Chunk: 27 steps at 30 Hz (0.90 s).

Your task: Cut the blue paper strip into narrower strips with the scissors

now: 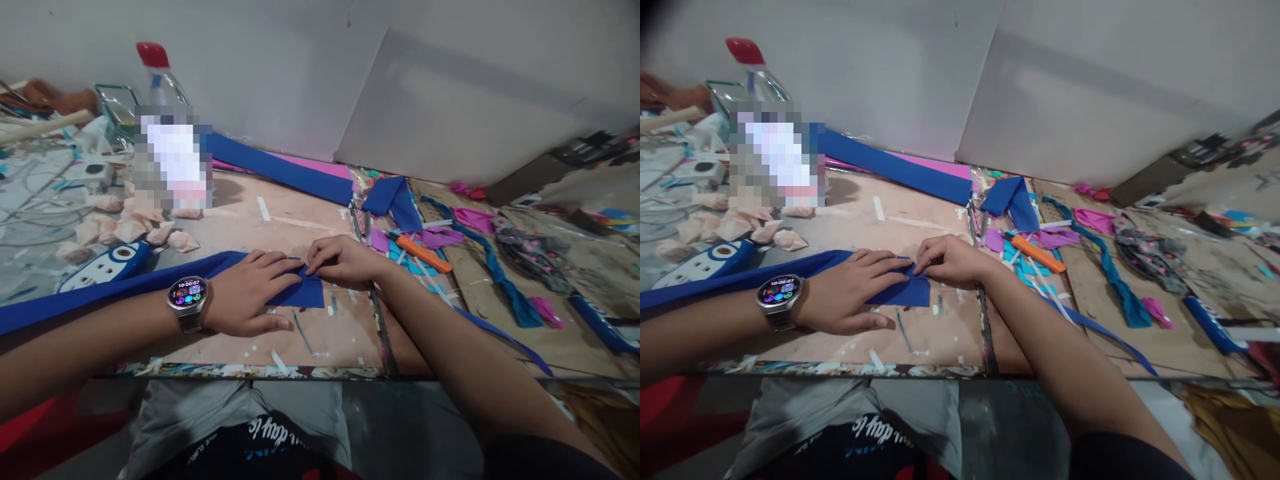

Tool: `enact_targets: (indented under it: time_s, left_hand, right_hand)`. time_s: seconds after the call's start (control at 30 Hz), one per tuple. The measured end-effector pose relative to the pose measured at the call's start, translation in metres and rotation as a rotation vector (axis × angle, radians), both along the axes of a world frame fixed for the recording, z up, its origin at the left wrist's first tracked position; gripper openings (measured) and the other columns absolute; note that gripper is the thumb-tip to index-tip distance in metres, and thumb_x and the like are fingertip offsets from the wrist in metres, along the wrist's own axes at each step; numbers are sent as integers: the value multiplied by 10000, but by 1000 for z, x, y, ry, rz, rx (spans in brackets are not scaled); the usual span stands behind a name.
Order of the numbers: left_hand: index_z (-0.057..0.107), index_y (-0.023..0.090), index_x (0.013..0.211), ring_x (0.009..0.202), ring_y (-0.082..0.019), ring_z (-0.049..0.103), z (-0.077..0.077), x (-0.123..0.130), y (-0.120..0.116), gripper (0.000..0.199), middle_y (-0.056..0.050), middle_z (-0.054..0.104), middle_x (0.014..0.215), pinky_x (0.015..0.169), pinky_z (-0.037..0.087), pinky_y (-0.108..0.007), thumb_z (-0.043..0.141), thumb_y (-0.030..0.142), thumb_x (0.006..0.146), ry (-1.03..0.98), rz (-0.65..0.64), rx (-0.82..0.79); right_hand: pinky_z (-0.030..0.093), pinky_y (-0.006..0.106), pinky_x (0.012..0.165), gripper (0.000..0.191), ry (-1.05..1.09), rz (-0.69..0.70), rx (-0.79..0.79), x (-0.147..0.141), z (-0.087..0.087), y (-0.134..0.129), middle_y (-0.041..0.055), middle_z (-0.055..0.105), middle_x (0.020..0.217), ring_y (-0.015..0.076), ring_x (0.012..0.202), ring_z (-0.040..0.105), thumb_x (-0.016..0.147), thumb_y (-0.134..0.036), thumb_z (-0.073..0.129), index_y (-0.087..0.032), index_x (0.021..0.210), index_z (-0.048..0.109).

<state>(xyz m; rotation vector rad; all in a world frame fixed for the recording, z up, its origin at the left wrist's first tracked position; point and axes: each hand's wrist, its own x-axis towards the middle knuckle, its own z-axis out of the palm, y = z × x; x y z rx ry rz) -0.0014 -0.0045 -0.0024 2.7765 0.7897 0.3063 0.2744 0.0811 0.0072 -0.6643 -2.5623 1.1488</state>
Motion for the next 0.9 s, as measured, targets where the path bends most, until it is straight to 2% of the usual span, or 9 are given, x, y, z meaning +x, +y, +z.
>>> enact_targets:
  time_s: [0.4, 0.63, 0.9]
  left_hand:
    - [466, 224, 1513, 1454, -415, 405, -1, 0, 1, 779, -165, 464, 1601, 1130, 348, -592, 445, 756, 945, 19, -14, 11]
    - [363, 210, 1586, 1465, -390, 389, -1, 0, 2, 826, -149, 436, 1626, 1147, 336, -573, 428, 744, 959, 20, -4, 2]
    - [439, 201, 1544, 1434, -371, 415, -1, 1, 3, 803, -173, 466, 1575, 1137, 350, -549, 414, 752, 961, -2, -5, 11]
  right_hand:
    - [567, 333, 864, 170, 43, 19, -33, 0, -3, 2, 46, 735, 1012, 169, 911, 719, 877, -171, 716, -254, 951, 844]
    - [564, 347, 910, 173, 57, 45, -32, 0, -2, 2, 55, 740, 1044, 172, 953, 722, 889, -164, 713, -249, 964, 843]
    - [560, 342, 907, 155, 72, 53, -28, 0, -3, 2, 59, 727, 1058, 177, 962, 717, 890, -166, 723, -247, 937, 847]
